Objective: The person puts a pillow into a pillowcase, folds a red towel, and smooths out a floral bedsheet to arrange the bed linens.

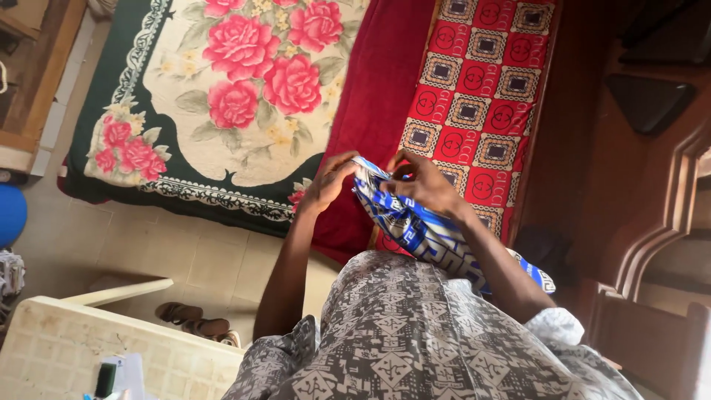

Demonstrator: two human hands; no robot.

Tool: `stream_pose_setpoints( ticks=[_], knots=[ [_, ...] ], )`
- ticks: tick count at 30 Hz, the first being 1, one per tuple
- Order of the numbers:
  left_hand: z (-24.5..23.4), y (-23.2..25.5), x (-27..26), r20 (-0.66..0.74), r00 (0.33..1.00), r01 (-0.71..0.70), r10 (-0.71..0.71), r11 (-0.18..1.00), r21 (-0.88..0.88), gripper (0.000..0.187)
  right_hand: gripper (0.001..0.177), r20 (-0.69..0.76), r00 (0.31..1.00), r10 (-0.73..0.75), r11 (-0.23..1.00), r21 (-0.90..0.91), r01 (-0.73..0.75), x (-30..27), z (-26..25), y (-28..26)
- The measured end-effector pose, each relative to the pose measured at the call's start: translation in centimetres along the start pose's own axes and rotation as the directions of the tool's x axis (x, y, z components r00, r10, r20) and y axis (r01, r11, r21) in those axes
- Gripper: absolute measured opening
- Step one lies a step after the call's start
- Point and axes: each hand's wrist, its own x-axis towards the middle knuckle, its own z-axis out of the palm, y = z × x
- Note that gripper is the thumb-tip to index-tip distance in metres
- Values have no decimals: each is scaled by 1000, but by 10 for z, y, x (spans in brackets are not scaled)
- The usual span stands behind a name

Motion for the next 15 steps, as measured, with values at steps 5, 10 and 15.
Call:
stream_pose_setpoints(
  ticks=[5,10,15],
  knots=[
    [13,-5,5,-37,988,139,-148,972,-188,27,39,-35,978,205,940,-270,-207,-3,19,-32],
    [13,9,6,99,991,118,-94,955,-273,22,34,52,999,13,1000,22,-14,14,14,43],
    [14,10,10,102,983,172,-153,960,-220,19,44,194,969,153,470,849,-244,6,25,17]
  ],
)
